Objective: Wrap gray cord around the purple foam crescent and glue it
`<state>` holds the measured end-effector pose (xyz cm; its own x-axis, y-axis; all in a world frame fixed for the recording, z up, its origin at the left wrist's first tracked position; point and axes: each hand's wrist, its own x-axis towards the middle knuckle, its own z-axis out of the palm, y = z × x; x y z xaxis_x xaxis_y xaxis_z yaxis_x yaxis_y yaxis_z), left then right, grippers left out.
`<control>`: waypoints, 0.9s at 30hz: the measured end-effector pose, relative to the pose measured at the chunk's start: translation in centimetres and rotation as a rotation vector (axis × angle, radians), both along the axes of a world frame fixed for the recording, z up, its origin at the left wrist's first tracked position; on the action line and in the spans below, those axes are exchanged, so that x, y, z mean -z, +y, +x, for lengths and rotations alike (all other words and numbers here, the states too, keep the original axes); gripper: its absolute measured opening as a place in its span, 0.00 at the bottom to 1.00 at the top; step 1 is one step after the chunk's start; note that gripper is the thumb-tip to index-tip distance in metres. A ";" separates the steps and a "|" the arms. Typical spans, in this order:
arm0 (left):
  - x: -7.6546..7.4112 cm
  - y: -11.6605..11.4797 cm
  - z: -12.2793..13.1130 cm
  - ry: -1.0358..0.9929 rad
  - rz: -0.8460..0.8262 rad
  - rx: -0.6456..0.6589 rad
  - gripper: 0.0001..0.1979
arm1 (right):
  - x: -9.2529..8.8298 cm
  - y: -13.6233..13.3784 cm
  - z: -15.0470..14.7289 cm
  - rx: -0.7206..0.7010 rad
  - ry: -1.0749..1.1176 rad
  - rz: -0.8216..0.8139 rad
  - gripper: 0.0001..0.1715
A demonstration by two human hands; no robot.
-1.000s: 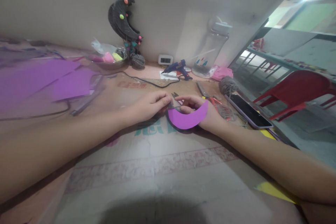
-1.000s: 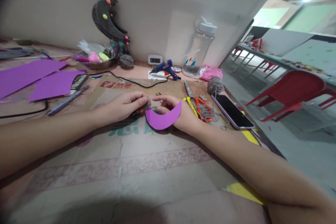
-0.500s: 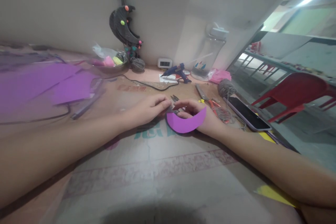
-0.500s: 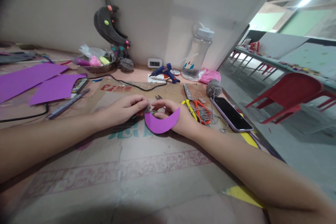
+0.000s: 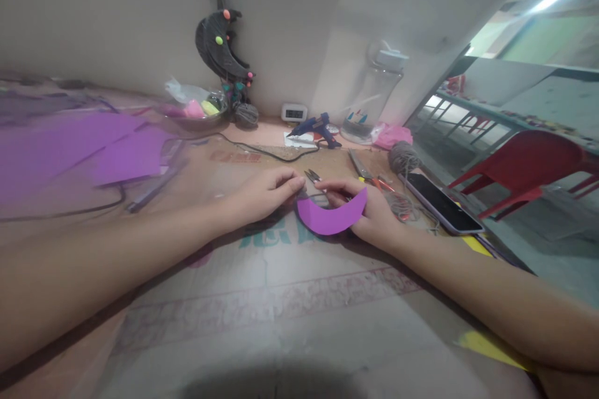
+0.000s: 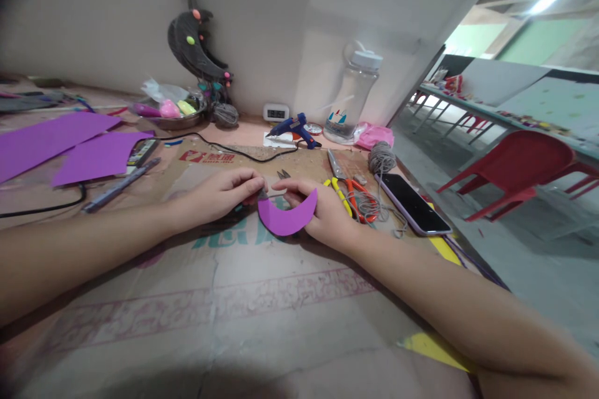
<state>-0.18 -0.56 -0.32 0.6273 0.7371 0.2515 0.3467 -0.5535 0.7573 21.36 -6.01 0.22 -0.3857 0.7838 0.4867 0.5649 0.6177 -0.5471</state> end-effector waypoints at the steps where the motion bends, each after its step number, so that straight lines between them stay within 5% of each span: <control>1: 0.0 0.0 0.0 0.002 0.007 -0.004 0.18 | 0.0 -0.1 0.0 -0.023 0.000 0.025 0.12; 9: 0.0 -0.1 0.0 0.008 -0.016 0.012 0.18 | 0.3 -0.4 0.1 -0.074 0.009 0.145 0.16; 18: -0.3 -0.2 0.0 0.010 -0.009 0.012 0.17 | 0.0 -0.4 0.5 -0.268 -0.248 0.278 0.23; 27: -0.2 -0.3 -0.1 0.019 0.001 0.032 0.17 | 0.3 0.0 0.2 -0.040 -0.099 0.198 0.12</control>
<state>-0.26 -0.85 -0.11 0.6551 0.7165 0.2398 0.3432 -0.5650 0.7504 21.55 -6.00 -0.12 -0.4683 0.6600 0.5875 0.5829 0.7304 -0.3559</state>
